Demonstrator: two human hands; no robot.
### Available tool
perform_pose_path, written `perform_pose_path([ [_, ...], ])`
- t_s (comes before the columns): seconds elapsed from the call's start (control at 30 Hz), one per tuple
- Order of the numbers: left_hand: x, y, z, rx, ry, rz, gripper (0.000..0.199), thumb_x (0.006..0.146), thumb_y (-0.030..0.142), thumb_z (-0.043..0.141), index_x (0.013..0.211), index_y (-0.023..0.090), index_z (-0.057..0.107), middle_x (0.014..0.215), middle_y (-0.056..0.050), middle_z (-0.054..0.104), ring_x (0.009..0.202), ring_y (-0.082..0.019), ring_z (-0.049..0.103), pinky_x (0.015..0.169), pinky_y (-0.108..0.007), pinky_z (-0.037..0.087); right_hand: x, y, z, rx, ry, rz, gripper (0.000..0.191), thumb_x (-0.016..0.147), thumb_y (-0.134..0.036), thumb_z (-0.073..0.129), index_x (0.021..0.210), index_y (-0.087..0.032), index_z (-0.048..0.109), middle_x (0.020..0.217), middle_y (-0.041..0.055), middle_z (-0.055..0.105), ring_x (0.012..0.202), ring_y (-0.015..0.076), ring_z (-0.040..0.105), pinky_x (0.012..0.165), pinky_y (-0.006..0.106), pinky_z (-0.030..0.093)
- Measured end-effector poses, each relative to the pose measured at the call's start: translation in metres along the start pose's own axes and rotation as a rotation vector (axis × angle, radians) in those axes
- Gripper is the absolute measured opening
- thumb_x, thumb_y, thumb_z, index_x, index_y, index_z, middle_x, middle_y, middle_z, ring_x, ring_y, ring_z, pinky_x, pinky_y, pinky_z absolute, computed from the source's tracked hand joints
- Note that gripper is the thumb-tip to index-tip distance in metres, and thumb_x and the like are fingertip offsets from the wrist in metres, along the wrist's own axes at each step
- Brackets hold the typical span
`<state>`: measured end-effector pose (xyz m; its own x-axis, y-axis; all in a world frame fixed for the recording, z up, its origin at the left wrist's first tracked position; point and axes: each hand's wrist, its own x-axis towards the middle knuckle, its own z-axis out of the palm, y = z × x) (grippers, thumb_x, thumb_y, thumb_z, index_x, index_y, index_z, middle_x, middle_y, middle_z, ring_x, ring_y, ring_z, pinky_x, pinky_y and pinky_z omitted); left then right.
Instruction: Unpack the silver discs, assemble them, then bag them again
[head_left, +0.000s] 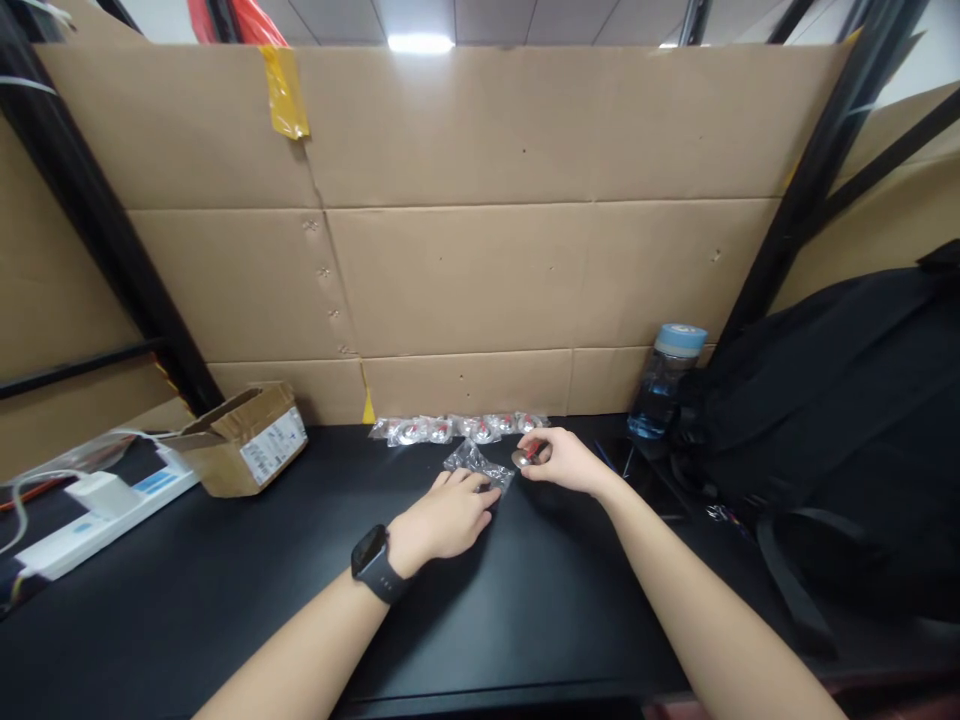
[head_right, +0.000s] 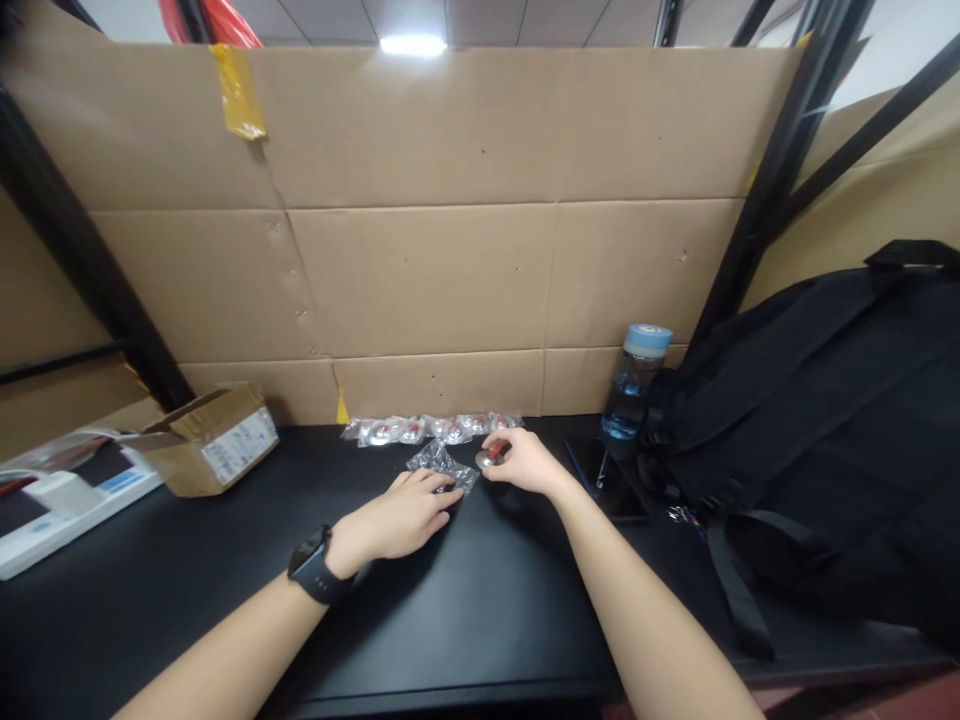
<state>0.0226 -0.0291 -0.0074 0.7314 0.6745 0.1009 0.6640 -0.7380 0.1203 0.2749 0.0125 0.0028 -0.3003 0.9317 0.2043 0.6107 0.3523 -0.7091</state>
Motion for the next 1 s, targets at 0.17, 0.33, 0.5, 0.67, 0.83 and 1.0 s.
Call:
perform_pose_path([
  [0.17, 0.000, 0.006, 0.007, 0.010, 0.005, 0.020, 0.048, 0.098, 0.032, 0.044, 0.146, 0.030, 0.046, 0.148, -0.011, 0.048, 0.134, -0.033, 0.047, 0.107, -0.052, 0.042, -0.006, -0.010, 0.002, -0.239, -0.027, -0.069, 0.035, 0.061, -0.019, 0.073, 0.096, -0.021, 0.073, 0.084, 0.0019, 0.073, 0.071, 0.0164, 0.064, 0.066, 0.024, 0.046],
  [0.33, 0.002, 0.004, 0.011, -0.015, -0.021, 0.040, 0.050, 0.098, 0.033, 0.045, 0.148, 0.034, 0.043, 0.157, -0.007, 0.040, 0.143, -0.037, 0.036, 0.112, -0.058, 0.036, -0.010, -0.012, 0.006, -0.423, -0.024, -0.119, 0.034, 0.064, -0.022, 0.073, 0.097, -0.024, 0.073, 0.093, 0.0038, 0.074, 0.083, 0.0211, 0.067, 0.076, 0.027, 0.047],
  [0.5, 0.002, 0.006, 0.009, -0.053, -0.091, -0.001, 0.051, 0.099, 0.034, 0.044, 0.149, 0.045, 0.039, 0.162, 0.001, 0.033, 0.147, -0.041, 0.026, 0.111, -0.067, 0.031, -0.011, -0.009, 0.012, -0.510, -0.051, -0.102, 0.034, 0.066, -0.024, 0.073, 0.100, -0.026, 0.072, 0.096, 0.0041, 0.074, 0.091, 0.0243, 0.067, 0.078, 0.029, 0.046],
  [0.67, 0.002, 0.007, 0.004, -0.061, -0.126, 0.001, 0.050, 0.100, 0.035, 0.042, 0.149, 0.047, 0.039, 0.163, 0.002, 0.031, 0.148, -0.041, 0.025, 0.113, -0.065, 0.030, -0.008, -0.007, 0.016, -0.511, -0.046, -0.113, 0.045, 0.067, -0.024, 0.076, 0.112, -0.026, 0.068, 0.105, 0.0050, 0.072, 0.098, 0.0251, 0.066, 0.081, 0.029, 0.046],
  [0.83, 0.003, 0.006, 0.002, -0.070, -0.137, -0.012, 0.049, 0.100, 0.036, 0.044, 0.147, 0.048, 0.040, 0.164, 0.000, 0.026, 0.149, -0.038, 0.024, 0.114, -0.063, 0.030, -0.005, -0.005, 0.015, -0.473, -0.034, -0.155, 0.043, 0.067, -0.023, 0.078, 0.109, -0.022, 0.068, 0.102, 0.0057, 0.071, 0.095, 0.0225, 0.065, 0.082, 0.028, 0.046],
  [1.0, 0.003, 0.005, 0.004, -0.076, -0.120, -0.011, 0.047, 0.100, 0.037, 0.045, 0.146, 0.048, 0.043, 0.164, -0.003, 0.027, 0.149, -0.036, 0.025, 0.113, -0.061, 0.031, -0.006, -0.006, 0.008, -0.422, -0.066, -0.139, 0.032, 0.066, -0.020, 0.078, 0.097, -0.020, 0.070, 0.087, 0.0028, 0.070, 0.078, 0.0176, 0.064, 0.070, 0.024, 0.044],
])
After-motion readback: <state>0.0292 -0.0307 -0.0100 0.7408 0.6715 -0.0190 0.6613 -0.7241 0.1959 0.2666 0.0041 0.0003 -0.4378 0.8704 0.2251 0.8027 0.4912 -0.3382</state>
